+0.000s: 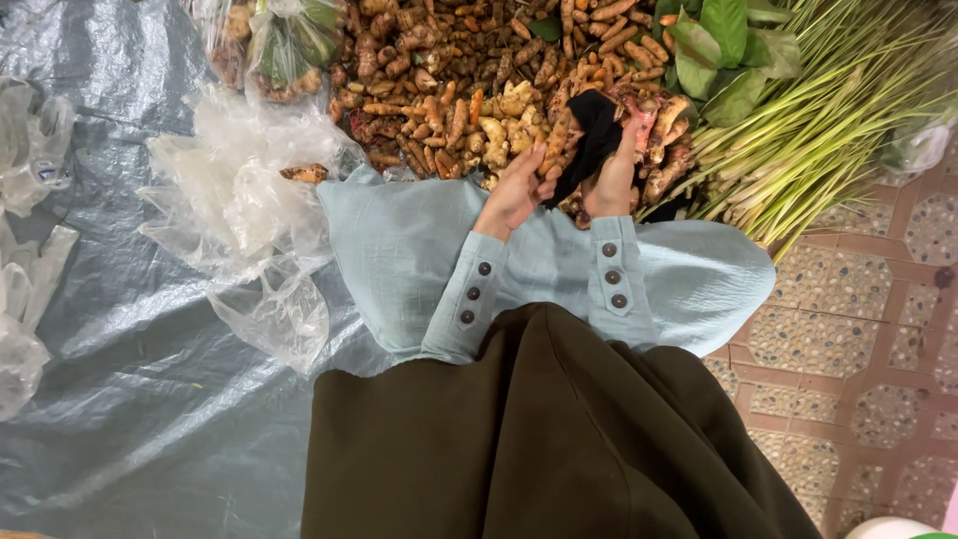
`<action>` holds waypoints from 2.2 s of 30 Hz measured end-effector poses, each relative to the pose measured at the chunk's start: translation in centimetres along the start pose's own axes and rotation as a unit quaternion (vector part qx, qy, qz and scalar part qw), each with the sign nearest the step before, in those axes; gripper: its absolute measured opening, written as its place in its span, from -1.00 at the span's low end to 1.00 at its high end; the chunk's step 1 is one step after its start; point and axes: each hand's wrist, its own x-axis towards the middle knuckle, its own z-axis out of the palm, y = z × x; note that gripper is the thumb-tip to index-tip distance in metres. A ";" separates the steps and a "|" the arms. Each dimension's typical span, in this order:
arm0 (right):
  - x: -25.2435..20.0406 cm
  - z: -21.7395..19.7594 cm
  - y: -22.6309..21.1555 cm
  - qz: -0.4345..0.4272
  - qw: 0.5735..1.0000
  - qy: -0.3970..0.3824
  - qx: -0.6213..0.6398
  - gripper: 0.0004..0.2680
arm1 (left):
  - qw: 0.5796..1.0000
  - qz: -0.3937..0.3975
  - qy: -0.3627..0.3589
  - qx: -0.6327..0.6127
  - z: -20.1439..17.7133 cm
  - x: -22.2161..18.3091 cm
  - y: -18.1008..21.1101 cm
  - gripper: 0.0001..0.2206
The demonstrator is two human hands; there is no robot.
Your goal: The person sorts through a large pile of turmeric or ginger roots on the floor, picking up individual roots and placing them back into the pile while using a black cloth to wipe some of them.
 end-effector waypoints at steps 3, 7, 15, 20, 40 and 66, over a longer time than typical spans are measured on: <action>-0.2 0.5 -0.8 -0.018 0.999 -0.026 -0.026 -0.61 | 1.000 -0.002 -0.011 0.009 0.2 -0.2 0.3 -0.74; 0.5 -2.2 -0.1 -0.046 0.961 -0.038 -0.269 -0.43 | 0.998 -0.005 -0.006 0.067 -0.3 0.6 -0.5 -0.67; 1.5 -2.0 0.2 -0.214 0.850 -0.026 -0.481 -0.83 | 0.964 0.070 0.018 0.254 3.5 -1.4 1.0 -0.68; 3.2 -5.3 0.4 -0.275 0.837 0.002 -0.473 -0.61 | 0.944 0.097 -0.004 0.316 9.1 -3.7 6.6 -0.67; -1.6 -2.2 0.6 -0.128 0.831 -0.153 -0.519 -0.58 | 0.957 0.151 0.225 0.099 5.5 -0.8 1.5 -0.53; -0.5 -2.5 0.5 -0.312 0.789 -0.098 -0.519 -0.88 | 0.976 0.048 0.213 -0.001 12.7 -4.0 7.1 -0.27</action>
